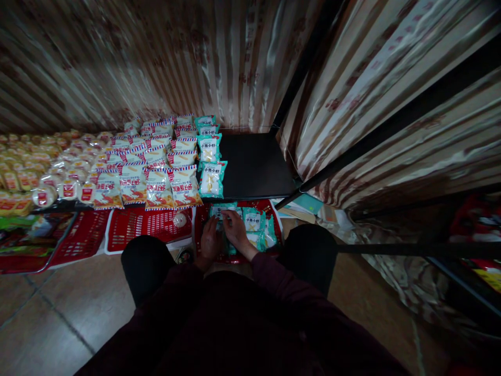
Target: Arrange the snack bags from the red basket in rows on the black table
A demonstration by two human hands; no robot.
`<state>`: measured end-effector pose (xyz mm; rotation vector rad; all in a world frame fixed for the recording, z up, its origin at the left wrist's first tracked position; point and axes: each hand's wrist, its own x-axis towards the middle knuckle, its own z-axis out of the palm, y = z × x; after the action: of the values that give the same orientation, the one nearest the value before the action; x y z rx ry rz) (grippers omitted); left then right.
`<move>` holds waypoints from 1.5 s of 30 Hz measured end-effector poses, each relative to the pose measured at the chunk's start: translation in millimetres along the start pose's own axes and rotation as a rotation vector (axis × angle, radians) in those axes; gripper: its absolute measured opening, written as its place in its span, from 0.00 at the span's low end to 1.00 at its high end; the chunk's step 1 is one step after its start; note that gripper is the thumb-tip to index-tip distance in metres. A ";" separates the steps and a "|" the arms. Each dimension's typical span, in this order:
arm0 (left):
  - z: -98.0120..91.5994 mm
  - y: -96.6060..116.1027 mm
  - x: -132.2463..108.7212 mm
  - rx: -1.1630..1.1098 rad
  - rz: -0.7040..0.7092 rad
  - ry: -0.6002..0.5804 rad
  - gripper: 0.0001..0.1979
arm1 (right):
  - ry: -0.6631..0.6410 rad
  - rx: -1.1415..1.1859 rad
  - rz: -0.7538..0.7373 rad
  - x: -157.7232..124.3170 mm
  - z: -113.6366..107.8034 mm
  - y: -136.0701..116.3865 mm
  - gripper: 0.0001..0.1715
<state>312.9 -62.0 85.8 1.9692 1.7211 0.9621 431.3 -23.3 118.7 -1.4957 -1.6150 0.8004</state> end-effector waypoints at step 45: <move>1.4 -7.2 -24.7 -0.110 -0.135 0.120 0.20 | -0.088 0.484 0.344 -35.1 7.5 43.2 0.33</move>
<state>307.9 -84.2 73.6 1.7347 1.7987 1.1205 446.7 -53.0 73.5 -1.4049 -1.1195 1.3551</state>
